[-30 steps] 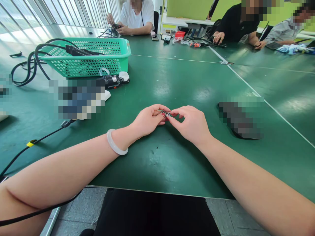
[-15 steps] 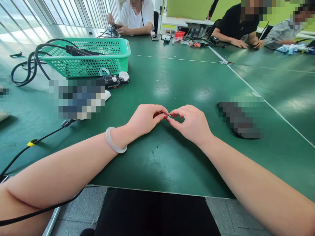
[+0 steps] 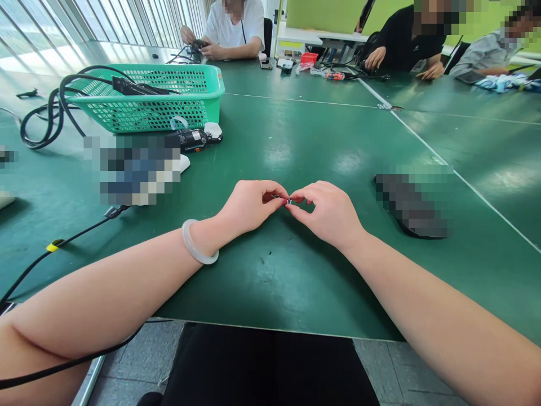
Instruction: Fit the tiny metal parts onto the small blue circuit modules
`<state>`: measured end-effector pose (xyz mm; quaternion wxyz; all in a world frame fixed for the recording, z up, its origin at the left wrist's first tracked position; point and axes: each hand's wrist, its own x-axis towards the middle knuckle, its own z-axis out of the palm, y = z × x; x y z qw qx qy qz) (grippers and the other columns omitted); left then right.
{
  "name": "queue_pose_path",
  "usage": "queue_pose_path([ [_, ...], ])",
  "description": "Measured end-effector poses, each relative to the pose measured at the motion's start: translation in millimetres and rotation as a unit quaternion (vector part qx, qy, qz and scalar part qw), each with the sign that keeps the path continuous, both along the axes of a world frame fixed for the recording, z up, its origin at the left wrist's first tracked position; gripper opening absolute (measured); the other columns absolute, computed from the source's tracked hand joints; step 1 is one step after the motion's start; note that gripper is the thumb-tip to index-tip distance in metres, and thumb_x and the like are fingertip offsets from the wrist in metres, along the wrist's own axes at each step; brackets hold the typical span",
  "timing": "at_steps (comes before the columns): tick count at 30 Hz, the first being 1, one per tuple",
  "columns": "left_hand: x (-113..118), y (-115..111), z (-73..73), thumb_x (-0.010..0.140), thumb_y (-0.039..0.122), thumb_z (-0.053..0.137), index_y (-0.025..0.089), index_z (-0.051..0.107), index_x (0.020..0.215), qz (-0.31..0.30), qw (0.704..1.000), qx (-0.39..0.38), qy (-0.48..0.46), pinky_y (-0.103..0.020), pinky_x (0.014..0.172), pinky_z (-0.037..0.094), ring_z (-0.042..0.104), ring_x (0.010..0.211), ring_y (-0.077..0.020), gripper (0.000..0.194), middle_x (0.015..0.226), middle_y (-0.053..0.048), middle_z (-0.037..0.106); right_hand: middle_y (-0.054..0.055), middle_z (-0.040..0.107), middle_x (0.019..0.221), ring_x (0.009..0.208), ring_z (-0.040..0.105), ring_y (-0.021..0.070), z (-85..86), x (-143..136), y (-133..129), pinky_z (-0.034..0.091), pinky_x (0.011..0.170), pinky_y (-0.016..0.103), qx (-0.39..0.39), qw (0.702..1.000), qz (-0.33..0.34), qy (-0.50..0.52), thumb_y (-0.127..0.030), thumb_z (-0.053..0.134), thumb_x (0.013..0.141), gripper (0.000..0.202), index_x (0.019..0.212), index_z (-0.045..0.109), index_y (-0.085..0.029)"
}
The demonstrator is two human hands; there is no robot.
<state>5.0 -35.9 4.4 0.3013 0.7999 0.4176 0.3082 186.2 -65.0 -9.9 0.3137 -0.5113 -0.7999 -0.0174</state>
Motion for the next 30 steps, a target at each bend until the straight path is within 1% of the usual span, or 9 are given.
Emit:
queue_pose_path([
  [7,0.9,0.9,-2.9,0.077,0.024,0.060,0.019,0.070,0.085,0.004,0.998,-0.045,-0.034,-0.028,0.076,0.050,0.065,0.077,-0.0149,0.014,0.083,-0.002,0.072,0.004,0.069,0.075,0.074,0.059,0.0186,0.3,-0.2,-0.4,0.044,0.064,0.032,-0.021,1.000,0.002,-0.003,-0.030,0.063,0.080,0.014,0.082,0.069,-0.018],
  [13,1.4,3.7,-4.5,0.074,0.027,0.066,0.018,0.068,0.093,0.018,0.991,-0.111,-0.070,-0.033,0.082,0.053,0.068,0.080,-0.0157,0.021,0.094,-0.005,0.071,0.003,0.068,0.076,0.073,0.058,0.0179,-2.0,2.4,2.7,0.044,0.065,0.031,-0.047,0.999,-0.003,0.017,-0.033,0.061,0.081,0.015,0.081,0.069,-0.019],
  [16,2.1,4.4,-4.1,0.072,0.020,0.066,0.016,0.065,0.100,0.014,0.982,-0.162,-0.101,-0.034,0.085,0.053,0.068,0.082,-0.0154,0.028,0.099,-0.007,0.070,0.002,0.067,0.074,0.071,0.057,0.0164,-3.6,4.2,5.7,0.043,0.065,0.030,-0.048,0.999,-0.004,0.021,-0.033,0.062,0.081,0.015,0.081,0.069,-0.019],
  [20,3.0,5.4,-3.8,0.069,0.007,0.065,0.014,0.059,0.109,-0.010,0.966,-0.218,-0.141,-0.035,0.086,0.053,0.068,0.085,-0.0160,0.041,0.103,-0.010,0.070,0.001,0.067,0.075,0.068,0.055,0.0149,-5.3,6.9,9.8,0.042,0.064,0.029,-0.049,0.998,-0.008,0.026,-0.032,0.063,0.080,0.013,0.082,0.069,-0.020],
  [22,2.8,6.0,-4.2,0.068,0.005,0.065,0.014,0.059,0.109,-0.011,0.964,-0.224,-0.144,-0.035,0.087,0.052,0.068,0.088,-0.0167,0.042,0.104,-0.010,0.069,0.001,0.067,0.076,0.068,0.055,0.0147,-5.9,8.3,11.5,0.042,0.064,0.029,-0.050,0.998,-0.008,0.031,-0.031,0.063,0.081,0.014,0.084,0.069,-0.020],
  [25,2.5,6.6,-5.1,0.069,0.007,0.067,0.013,0.061,0.109,-0.001,0.960,-0.237,-0.147,-0.037,0.089,0.051,0.067,0.089,-0.0179,0.041,0.105,-0.010,0.069,0.001,0.067,0.075,0.067,0.055,0.0143,-5.8,8.5,11.7,0.042,0.063,0.029,-0.048,0.998,-0.003,0.038,-0.032,0.062,0.081,0.014,0.084,0.069,-0.020],
  [27,2.9,6.4,-5.7,0.070,0.010,0.068,0.013,0.062,0.108,0.006,0.950,-0.260,-0.175,-0.038,0.091,0.049,0.066,0.090,-0.0175,0.038,0.103,-0.010,0.069,0.001,0.066,0.074,0.065,0.055,0.0138,-5.0,6.5,10.1,0.042,0.063,0.028,-0.045,0.998,-0.004,0.052,-0.033,0.063,0.081,0.015,0.082,0.069,-0.020],
  [28,3.4,6.1,-5.9,0.071,0.012,0.069,0.012,0.063,0.108,0.007,0.939,-0.278,-0.201,-0.038,0.093,0.048,0.066,0.090,-0.0169,0.037,0.102,-0.010,0.070,0.000,0.067,0.074,0.065,0.055,0.0136,-4.4,4.9,9.0,0.042,0.062,0.028,-0.043,0.997,-0.006,0.060,-0.034,0.063,0.080,0.016,0.080,0.068,-0.020],
  [30,5.2,4.9,-5.9,0.074,0.015,0.068,0.011,0.064,0.107,0.006,0.909,-0.321,-0.267,-0.038,0.096,0.046,0.064,0.091,-0.0151,0.033,0.100,-0.009,0.069,0.000,0.067,0.073,0.064,0.055,0.0134,-3.2,0.6,6.9,0.041,0.061,0.028,-0.035,0.996,-0.016,0.077,-0.035,0.062,0.080,0.017,0.077,0.068,-0.020],
])
